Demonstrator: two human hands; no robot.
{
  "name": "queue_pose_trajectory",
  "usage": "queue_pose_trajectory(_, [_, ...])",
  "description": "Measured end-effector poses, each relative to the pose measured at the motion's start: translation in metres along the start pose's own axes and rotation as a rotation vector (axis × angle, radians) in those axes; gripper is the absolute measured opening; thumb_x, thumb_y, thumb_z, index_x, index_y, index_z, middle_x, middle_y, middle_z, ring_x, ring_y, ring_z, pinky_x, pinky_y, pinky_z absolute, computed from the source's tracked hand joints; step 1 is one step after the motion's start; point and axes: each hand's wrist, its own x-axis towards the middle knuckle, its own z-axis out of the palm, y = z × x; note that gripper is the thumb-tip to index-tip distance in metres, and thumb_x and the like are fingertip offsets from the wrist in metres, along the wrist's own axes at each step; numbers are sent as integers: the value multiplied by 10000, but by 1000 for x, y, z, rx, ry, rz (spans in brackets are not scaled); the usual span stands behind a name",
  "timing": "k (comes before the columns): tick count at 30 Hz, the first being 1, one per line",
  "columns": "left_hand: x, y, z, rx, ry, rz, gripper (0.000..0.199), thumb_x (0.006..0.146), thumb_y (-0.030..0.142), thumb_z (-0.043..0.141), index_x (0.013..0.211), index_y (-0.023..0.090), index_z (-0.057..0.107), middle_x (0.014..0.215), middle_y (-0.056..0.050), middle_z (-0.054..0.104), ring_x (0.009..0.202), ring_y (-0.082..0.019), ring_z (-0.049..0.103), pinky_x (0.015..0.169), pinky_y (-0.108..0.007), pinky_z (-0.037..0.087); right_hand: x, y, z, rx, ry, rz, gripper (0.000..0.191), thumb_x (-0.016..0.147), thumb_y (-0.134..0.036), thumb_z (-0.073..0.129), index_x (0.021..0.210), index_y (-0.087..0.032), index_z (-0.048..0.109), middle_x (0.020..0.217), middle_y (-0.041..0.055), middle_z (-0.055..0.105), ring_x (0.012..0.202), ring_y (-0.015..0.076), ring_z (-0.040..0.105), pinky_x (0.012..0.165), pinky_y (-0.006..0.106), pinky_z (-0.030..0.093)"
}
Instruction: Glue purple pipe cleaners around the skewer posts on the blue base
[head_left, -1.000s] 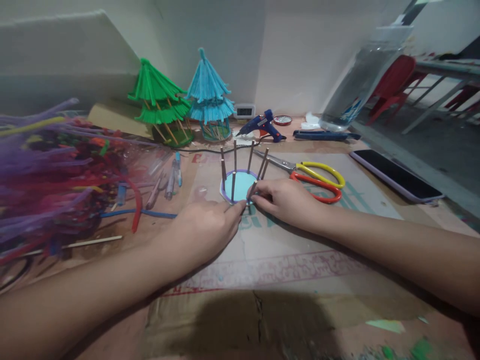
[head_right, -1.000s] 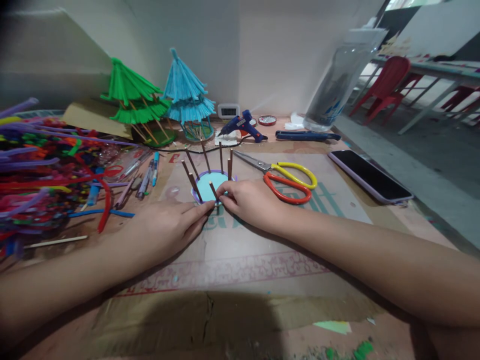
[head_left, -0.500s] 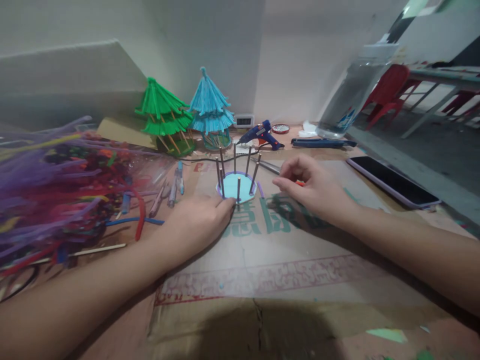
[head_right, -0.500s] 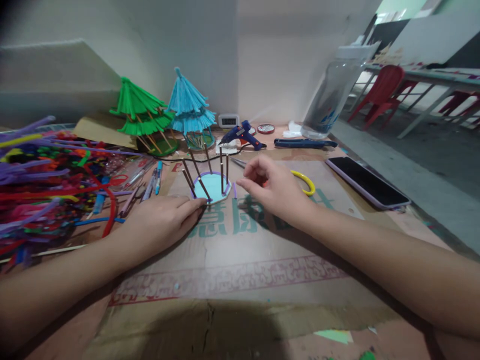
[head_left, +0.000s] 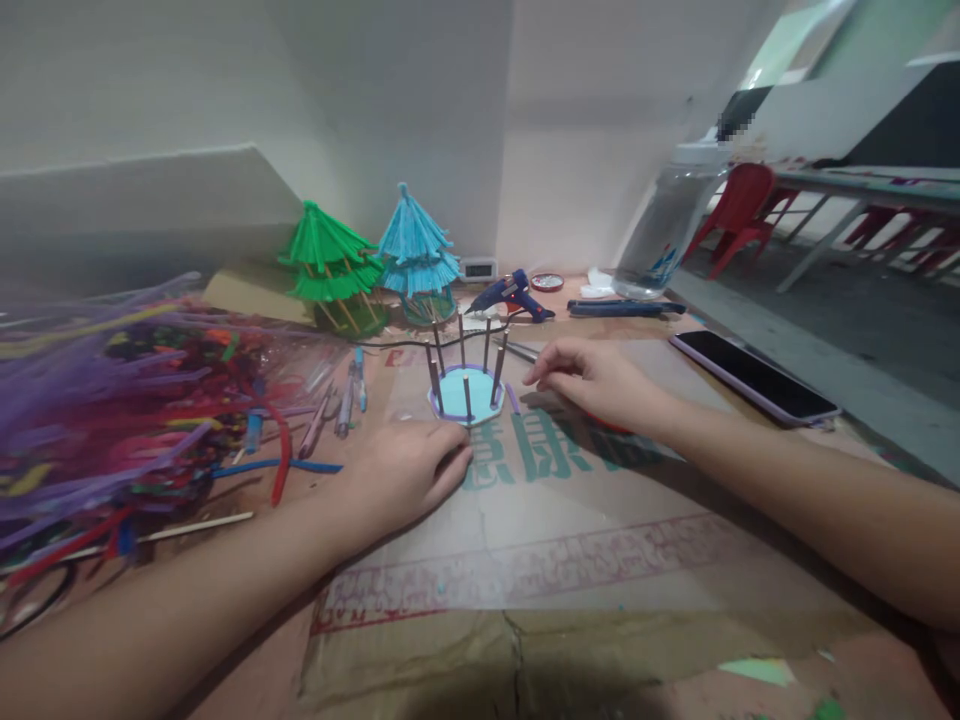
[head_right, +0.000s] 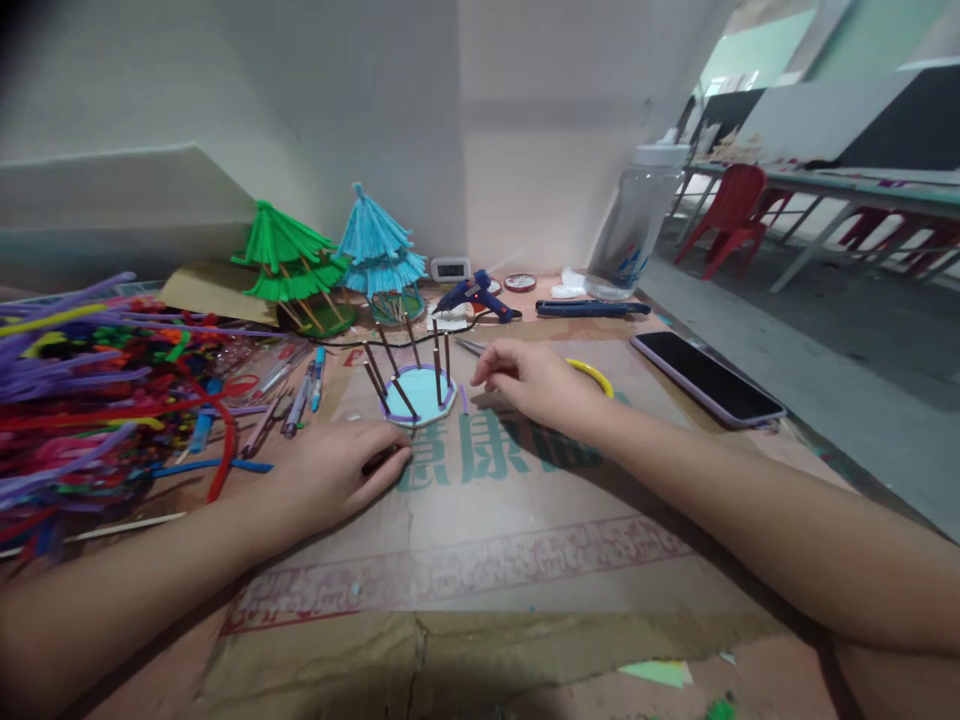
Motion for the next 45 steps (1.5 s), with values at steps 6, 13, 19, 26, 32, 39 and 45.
queue_pose_trajectory(6, [1,1,0,-8,21,15,260,1003,308,440,947,197,669,856,-47,742,766,-219,703,675,-316,467,-2,12,8,-555,-95,-410,295,998,-210,485,1139,-214,744,959,85,751,877,200,656,775,323,472])
queue_pose_trajectory(13, [2,2,-2,23,48,32,239,991,294,470,910,194,670,833,-42,738,755,-226,699,671,-326,463,5,18,15,-671,-144,-617,229,1007,-197,489,961,-169,711,971,107,654,886,219,554,782,331,428])
queue_pose_trajectory(19, [-1,3,-1,-7,166,102,234,983,273,487,857,182,662,779,-29,708,694,-182,652,633,-295,430,-6,2,8,-604,-10,-367,208,982,-189,477,1034,-188,678,930,91,720,856,221,628,751,325,453])
queue_pose_trajectory(26, [8,-15,-33,-220,463,-139,321,972,367,525,718,179,579,666,2,589,628,-135,539,601,-262,412,-24,-48,-13,-343,46,-380,326,947,-180,466,1154,-266,703,1009,35,779,873,187,706,768,309,528])
queue_pose_trajectory(32, [23,-60,-6,-639,367,-263,799,854,458,686,1502,176,313,1549,-217,426,1327,-282,549,1045,-461,502,-15,-41,-18,-211,106,-211,222,955,-183,444,1002,-208,660,736,12,704,652,146,648,640,271,508])
queue_pose_trajectory(39, [16,-36,7,-665,203,-230,931,871,445,694,1592,176,171,1544,-217,444,1382,-303,509,1126,-505,443,4,-14,-13,174,40,85,206,893,-228,565,1033,-188,711,816,47,732,709,162,695,690,318,579])
queue_pose_trajectory(45, [6,-1,4,-724,136,-193,845,871,357,694,1568,193,246,1289,-129,635,1151,-237,636,1025,-453,525,12,-3,-30,380,164,118,137,860,-298,675,846,-205,576,685,-9,657,589,128,638,601,287,553])
